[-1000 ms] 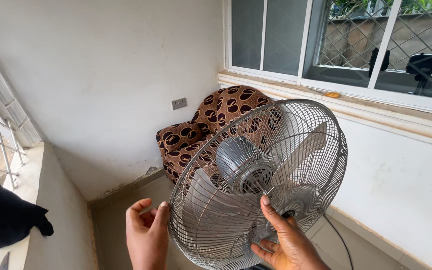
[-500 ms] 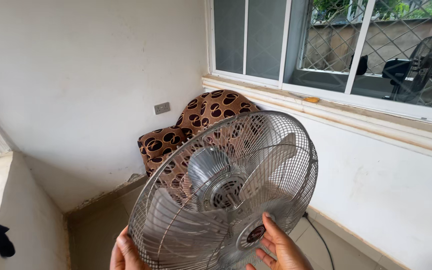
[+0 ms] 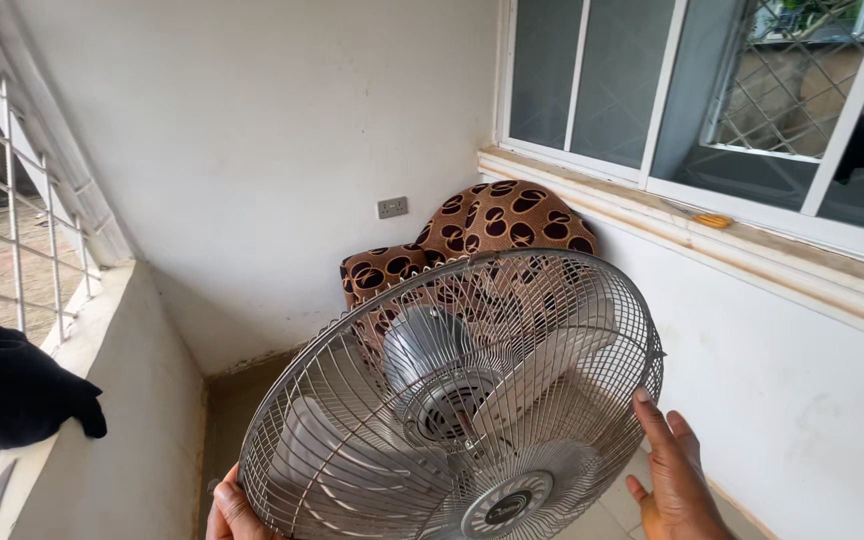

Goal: The person removes the front grille of a standing electric fan, then uses a knife and scissors to pry and cut a retaining clip on the fan blade hub. The fan remains partially disassembled with the grille set aside and the blade still attached.

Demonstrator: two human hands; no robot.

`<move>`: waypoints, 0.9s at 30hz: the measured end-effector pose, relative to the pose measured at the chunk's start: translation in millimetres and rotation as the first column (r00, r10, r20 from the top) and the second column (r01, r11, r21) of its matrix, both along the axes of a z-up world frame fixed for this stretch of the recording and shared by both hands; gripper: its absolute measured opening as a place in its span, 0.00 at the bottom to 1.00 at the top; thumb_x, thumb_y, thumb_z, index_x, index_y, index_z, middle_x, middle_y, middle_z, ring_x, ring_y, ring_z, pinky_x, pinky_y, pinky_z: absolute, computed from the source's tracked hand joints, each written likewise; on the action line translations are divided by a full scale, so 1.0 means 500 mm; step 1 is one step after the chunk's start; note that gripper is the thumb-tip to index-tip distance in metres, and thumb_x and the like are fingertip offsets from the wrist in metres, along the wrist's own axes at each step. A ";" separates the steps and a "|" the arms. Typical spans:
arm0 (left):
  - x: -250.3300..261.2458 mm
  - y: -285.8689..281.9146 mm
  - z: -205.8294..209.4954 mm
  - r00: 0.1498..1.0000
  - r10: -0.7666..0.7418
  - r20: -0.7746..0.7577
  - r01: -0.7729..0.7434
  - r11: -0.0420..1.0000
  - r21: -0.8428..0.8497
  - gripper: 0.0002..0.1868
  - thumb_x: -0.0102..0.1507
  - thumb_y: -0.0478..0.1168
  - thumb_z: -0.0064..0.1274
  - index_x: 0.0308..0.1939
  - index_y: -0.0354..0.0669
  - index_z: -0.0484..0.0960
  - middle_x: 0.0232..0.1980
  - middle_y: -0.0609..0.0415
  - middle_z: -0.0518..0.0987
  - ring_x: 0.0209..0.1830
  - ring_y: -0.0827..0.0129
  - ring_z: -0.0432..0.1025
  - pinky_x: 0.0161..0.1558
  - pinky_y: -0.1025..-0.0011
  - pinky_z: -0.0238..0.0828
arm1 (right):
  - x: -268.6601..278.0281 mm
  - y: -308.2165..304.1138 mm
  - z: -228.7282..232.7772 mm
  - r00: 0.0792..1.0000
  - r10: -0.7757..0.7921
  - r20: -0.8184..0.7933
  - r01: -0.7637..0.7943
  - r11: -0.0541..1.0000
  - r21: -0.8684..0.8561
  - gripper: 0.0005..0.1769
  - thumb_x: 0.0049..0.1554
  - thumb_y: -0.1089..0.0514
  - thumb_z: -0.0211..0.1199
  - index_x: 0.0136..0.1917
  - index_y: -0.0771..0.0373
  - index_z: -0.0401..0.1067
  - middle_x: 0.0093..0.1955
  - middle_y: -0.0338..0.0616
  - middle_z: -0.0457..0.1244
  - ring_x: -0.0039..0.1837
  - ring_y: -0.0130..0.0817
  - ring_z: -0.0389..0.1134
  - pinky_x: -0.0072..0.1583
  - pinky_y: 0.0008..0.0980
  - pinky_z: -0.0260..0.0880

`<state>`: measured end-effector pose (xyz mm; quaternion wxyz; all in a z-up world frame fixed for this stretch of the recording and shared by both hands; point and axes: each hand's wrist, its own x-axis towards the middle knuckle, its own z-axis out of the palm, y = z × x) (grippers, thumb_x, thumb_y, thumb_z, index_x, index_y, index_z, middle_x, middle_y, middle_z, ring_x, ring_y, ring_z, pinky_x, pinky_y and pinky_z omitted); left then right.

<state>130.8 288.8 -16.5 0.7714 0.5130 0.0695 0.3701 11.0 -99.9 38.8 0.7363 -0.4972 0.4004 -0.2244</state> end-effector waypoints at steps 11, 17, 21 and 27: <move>0.005 -0.001 -0.049 0.989 0.148 -0.013 -0.148 0.977 -0.153 0.24 0.76 0.49 0.38 0.60 0.30 0.77 0.53 0.43 0.82 0.51 0.64 0.78 0.55 0.69 0.75 | 0.054 -0.149 -0.047 0.881 0.469 0.060 -0.463 0.882 -0.083 0.69 0.42 0.25 0.61 0.84 0.39 0.28 0.87 0.47 0.29 0.87 0.48 0.26 0.75 0.81 0.33; 0.051 0.034 -0.105 0.987 0.155 -0.048 -0.161 0.969 -0.185 0.24 0.75 0.49 0.36 0.60 0.31 0.77 0.55 0.44 0.81 0.52 0.66 0.77 0.56 0.71 0.74 | 0.071 -0.155 -0.031 0.868 0.487 0.097 -0.484 0.874 -0.056 0.64 0.46 0.25 0.58 0.85 0.42 0.30 0.86 0.52 0.32 0.87 0.51 0.25 0.74 0.84 0.31; 0.046 0.036 -0.090 0.991 0.122 -0.048 -0.129 0.965 -0.229 0.24 0.75 0.50 0.35 0.60 0.32 0.76 0.56 0.45 0.81 0.53 0.67 0.77 0.57 0.72 0.73 | 0.066 -0.157 -0.019 0.872 0.478 0.105 -0.477 0.878 -0.033 0.63 0.47 0.26 0.57 0.84 0.42 0.31 0.86 0.52 0.32 0.87 0.54 0.25 0.74 0.84 0.30; -0.003 0.026 -0.048 0.998 0.039 -0.045 -0.050 0.955 -0.293 0.25 0.74 0.50 0.34 0.60 0.34 0.76 0.57 0.46 0.80 0.54 0.69 0.77 0.58 0.73 0.72 | 0.028 -0.158 -0.006 0.873 0.454 0.176 -0.457 0.889 -0.027 0.62 0.47 0.21 0.53 0.85 0.44 0.34 0.87 0.51 0.28 0.85 0.64 0.23 0.73 0.84 0.32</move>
